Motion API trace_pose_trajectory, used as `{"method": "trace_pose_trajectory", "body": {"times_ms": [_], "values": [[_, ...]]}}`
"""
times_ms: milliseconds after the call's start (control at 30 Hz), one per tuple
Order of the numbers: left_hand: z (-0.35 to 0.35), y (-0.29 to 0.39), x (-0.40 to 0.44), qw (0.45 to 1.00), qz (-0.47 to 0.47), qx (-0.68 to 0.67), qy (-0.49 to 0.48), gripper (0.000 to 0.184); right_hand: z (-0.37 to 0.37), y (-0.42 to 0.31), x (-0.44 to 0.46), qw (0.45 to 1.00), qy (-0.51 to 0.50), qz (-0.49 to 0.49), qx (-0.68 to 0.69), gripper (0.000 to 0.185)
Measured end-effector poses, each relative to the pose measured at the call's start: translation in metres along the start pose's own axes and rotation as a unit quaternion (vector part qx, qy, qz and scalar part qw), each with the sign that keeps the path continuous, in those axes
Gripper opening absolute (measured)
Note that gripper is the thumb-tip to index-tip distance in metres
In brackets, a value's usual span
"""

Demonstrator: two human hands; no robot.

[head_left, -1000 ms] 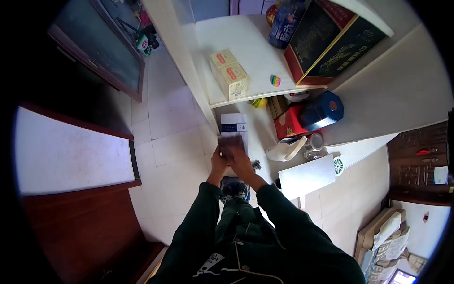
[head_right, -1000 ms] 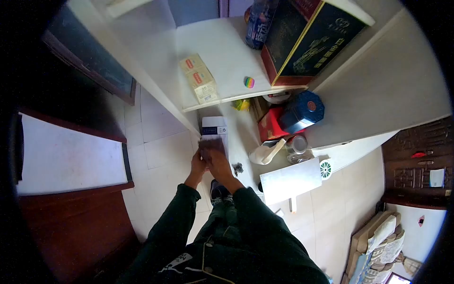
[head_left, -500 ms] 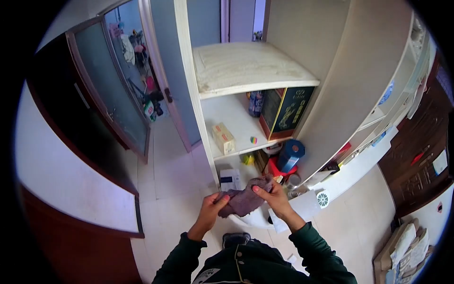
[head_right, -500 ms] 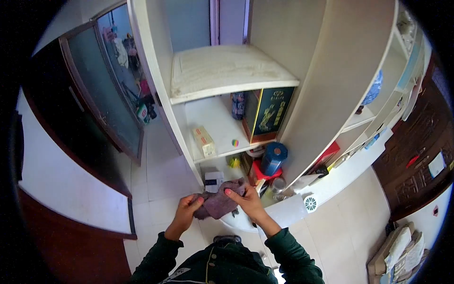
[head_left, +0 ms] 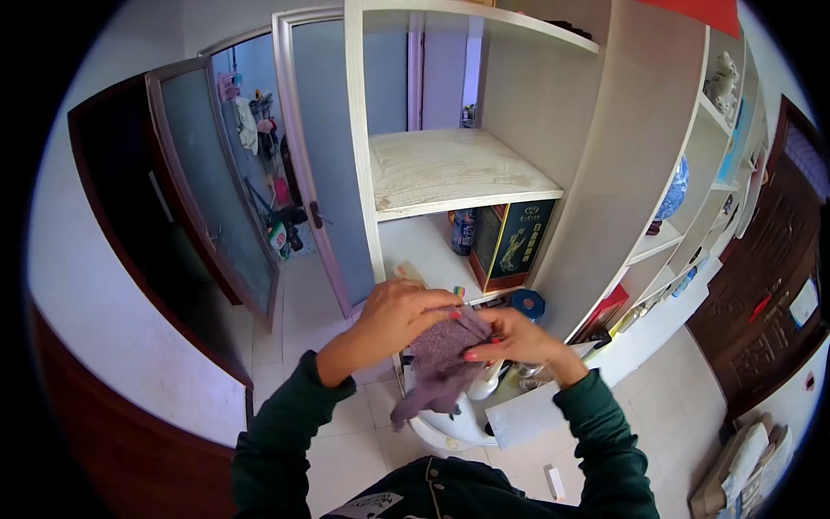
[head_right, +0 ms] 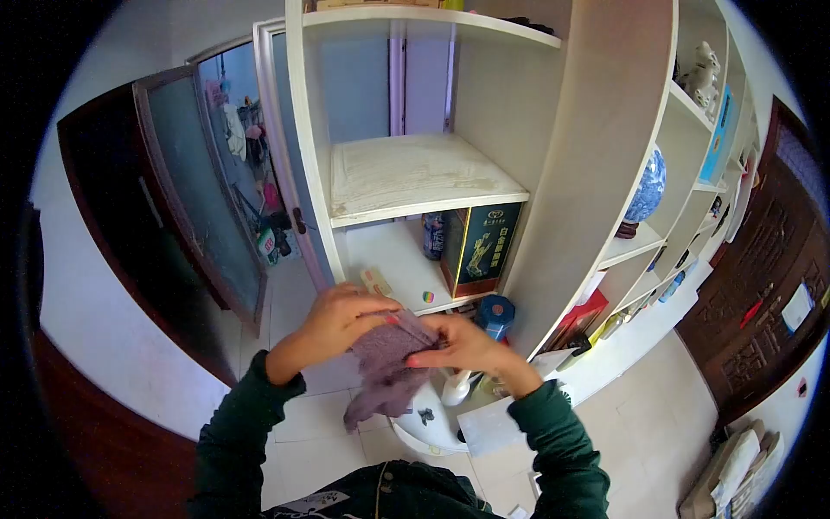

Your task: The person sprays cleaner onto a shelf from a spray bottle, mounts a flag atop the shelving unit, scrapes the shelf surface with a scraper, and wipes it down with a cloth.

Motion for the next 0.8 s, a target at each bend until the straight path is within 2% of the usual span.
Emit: {"method": "trace_pose_trajectory", "body": {"times_ms": [33, 67, 100, 133, 167, 233, 300, 400, 433, 467, 500, 533, 567, 633, 667, 700, 733, 767, 800], "values": [[-0.005, 0.001, 0.004, 1.0, 0.004, 0.001, -0.001, 0.018, -0.012, 0.002, -0.002, 0.997, -0.027, 0.067, -0.026, 0.043], [-0.01, -0.004, 0.008, 0.991, -0.079, -0.098, 0.034, 0.018, -0.021, -0.012, -0.004, 1.0, -0.016, 0.004, -0.016, 0.028], [-0.014, -0.011, 0.01, 0.965, -0.162, -0.197, 0.067, 0.019, -0.032, -0.02, -0.005, 1.0, -0.015, 0.004, -0.017, 0.028], [-0.015, -0.017, 0.017, 0.947, -0.165, -0.264, 0.08, 0.02, -0.048, -0.027, -0.006, 0.997, 0.026, -0.008, -0.078, 0.026], [-0.022, -0.023, 0.024, 0.947, -0.162, -0.265, 0.081, 0.02, -0.064, -0.036, -0.006, 0.988, 0.067, -0.021, -0.139, 0.024], [-0.038, -0.024, 0.038, 0.968, -0.156, -0.195, -0.01, 0.021, -0.085, -0.061, -0.013, 0.985, 0.082, -0.028, -0.148, 0.022], [-0.055, -0.019, 0.054, 0.965, -0.162, -0.204, -0.017, 0.024, -0.1, -0.091, -0.013, 0.982, 0.096, -0.038, -0.159, 0.021], [-0.072, -0.024, 0.086, 0.982, -0.135, -0.134, -0.022, 0.023, -0.122, -0.131, 0.005, 0.962, 0.169, -0.06, -0.208, 0.023], [-0.083, -0.02, 0.105, 0.996, -0.042, -0.023, 0.078, 0.02, -0.126, -0.146, 0.018, 0.951, 0.191, -0.086, -0.227, 0.024], [-0.094, -0.012, 0.12, 0.979, 0.052, 0.088, 0.176, 0.019, -0.135, -0.155, 0.035, 0.938, 0.21, -0.093, -0.26, 0.023], [-0.093, -0.007, 0.136, 0.948, 0.074, 0.265, 0.16, 0.019, -0.148, -0.161, 0.056, 0.923, 0.229, -0.099, -0.292, 0.023], [-0.091, -0.003, 0.151, 0.885, 0.093, 0.434, 0.139, 0.022, -0.162, -0.167, 0.081, 0.901, 0.268, -0.128, -0.318, 0.027], [-0.09, -0.007, 0.167, 0.884, 0.093, 0.436, 0.141, 0.022, -0.176, -0.168, 0.107, 0.875, 0.305, -0.157, -0.342, 0.033], [-0.076, -0.018, 0.191, 0.772, 0.189, 0.586, 0.156, 0.033, -0.192, -0.161, 0.152, 0.81, 0.365, -0.237, -0.392, 0.049], [-0.075, -0.026, 0.193, 0.771, 0.186, 0.588, 0.159, 0.033, -0.178, -0.159, 0.158, 0.726, 0.396, -0.234, -0.511, 0.055], [-0.074, -0.027, 0.193, 0.734, 0.237, 0.609, 0.187, 0.034, -0.163, -0.155, 0.162, 0.625, 0.421, -0.228, -0.616, 0.061], [-0.075, -0.028, 0.193, 0.692, 0.287, 0.627, 0.212, 0.034, -0.162, -0.134, 0.182, 0.657, 0.374, -0.231, -0.613, 0.064], [-0.077, -0.027, 0.189, 0.691, 0.286, 0.63, 0.21, 0.034, -0.155, -0.114, 0.197, 0.7, 0.331, -0.32, -0.546, 0.06], [-0.082, -0.021, 0.182, 0.722, 0.282, 0.597, 0.207, 0.037, -0.138, -0.1, 0.204, 0.803, 0.216, -0.31, -0.461, 0.058]]}}
Point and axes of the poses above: each hand's wrist, its own x-axis towards the middle knuckle, its own z-axis out of the palm, y = z × x, the point moved 5 cm from there along x, towards the middle knuckle, and after that the axes turned 11 degrees about y, right-handed, at the moved point
